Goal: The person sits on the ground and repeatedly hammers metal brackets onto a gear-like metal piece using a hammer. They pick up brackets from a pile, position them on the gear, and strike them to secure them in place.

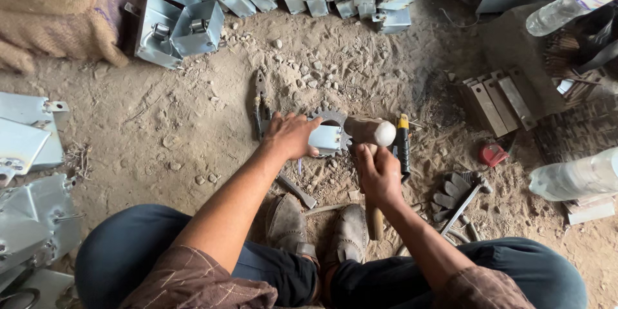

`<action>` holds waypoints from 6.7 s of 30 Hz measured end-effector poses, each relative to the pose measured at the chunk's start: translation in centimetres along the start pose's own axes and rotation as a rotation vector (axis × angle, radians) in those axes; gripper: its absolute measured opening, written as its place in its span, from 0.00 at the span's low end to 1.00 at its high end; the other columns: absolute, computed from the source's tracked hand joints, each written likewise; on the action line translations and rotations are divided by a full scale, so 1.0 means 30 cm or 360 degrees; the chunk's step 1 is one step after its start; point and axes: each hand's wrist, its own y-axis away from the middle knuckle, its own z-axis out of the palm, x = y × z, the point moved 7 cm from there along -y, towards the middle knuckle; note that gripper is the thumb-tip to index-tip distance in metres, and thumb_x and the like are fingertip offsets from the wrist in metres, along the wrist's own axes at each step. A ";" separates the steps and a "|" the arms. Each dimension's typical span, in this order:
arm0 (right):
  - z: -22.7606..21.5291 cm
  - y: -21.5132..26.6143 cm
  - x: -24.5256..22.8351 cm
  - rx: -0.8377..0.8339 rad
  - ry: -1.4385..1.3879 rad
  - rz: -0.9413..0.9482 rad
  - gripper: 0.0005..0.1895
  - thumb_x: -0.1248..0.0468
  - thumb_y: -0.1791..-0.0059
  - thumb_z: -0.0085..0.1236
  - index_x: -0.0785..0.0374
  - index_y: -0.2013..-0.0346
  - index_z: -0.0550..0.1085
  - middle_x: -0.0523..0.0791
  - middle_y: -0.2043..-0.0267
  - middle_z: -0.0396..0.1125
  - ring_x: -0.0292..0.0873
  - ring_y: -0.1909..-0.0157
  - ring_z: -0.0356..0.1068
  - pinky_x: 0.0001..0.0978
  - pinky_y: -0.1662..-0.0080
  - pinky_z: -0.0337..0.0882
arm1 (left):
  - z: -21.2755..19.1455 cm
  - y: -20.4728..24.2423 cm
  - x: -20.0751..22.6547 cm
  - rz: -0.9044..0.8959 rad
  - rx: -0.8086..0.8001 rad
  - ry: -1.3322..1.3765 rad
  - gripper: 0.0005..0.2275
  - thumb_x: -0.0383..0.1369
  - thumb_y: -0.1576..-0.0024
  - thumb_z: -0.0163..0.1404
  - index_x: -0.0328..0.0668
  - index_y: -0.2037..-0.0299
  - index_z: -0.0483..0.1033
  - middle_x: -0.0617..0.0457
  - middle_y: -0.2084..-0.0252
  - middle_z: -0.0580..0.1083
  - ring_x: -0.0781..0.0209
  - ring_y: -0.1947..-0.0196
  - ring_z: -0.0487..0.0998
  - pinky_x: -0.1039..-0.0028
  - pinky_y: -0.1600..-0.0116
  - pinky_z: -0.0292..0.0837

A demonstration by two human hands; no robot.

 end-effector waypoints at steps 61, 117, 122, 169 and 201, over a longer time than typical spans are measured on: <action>0.045 -0.040 0.042 0.0116 0.0142 -0.0008 0.17 0.52 0.45 0.52 0.66 0.62 0.70 0.47 0.81 0.66 0.39 0.82 0.66 0.37 0.78 0.67 | -0.042 0.036 0.013 0.0003 0.0070 0.0072 0.36 0.31 0.47 0.59 0.60 0.27 0.56 0.50 0.37 0.70 0.53 0.34 0.65 0.45 0.25 0.44; 0.015 -0.079 -0.030 0.0121 0.0303 0.0117 0.20 0.48 0.45 0.53 0.64 0.60 0.75 0.47 0.74 0.73 0.34 0.79 0.68 0.29 0.74 0.68 | -0.042 0.026 0.006 0.0049 0.0067 0.0085 0.31 0.35 0.48 0.63 0.56 0.32 0.65 0.53 0.42 0.74 0.56 0.40 0.71 0.49 0.30 0.55; -0.080 -0.080 -0.090 0.0231 0.0001 0.0170 0.17 0.49 0.45 0.50 0.60 0.60 0.75 0.43 0.76 0.71 0.34 0.81 0.65 0.28 0.78 0.68 | -0.067 0.046 -0.010 -0.0143 -0.0126 0.0419 0.27 0.36 0.49 0.64 0.52 0.37 0.72 0.51 0.50 0.79 0.54 0.54 0.83 0.61 0.46 0.77; -0.132 0.090 -0.182 0.0118 0.0320 -0.0280 0.19 0.54 0.47 0.53 0.68 0.72 0.75 0.47 0.83 0.70 0.37 0.83 0.70 0.34 0.79 0.71 | 0.177 0.030 0.164 0.0461 0.1246 0.0895 0.09 0.32 0.40 0.53 0.32 0.65 0.82 0.38 0.73 0.79 0.43 0.74 0.81 0.58 0.66 0.78; -0.090 0.111 -0.189 0.0012 0.0484 -0.0298 0.15 0.56 0.48 0.55 0.66 0.65 0.76 0.48 0.83 0.71 0.40 0.82 0.70 0.35 0.78 0.69 | 0.210 -0.041 0.161 0.0364 0.1006 0.0809 0.12 0.35 0.37 0.54 0.33 0.67 0.82 0.39 0.74 0.79 0.46 0.76 0.81 0.61 0.68 0.79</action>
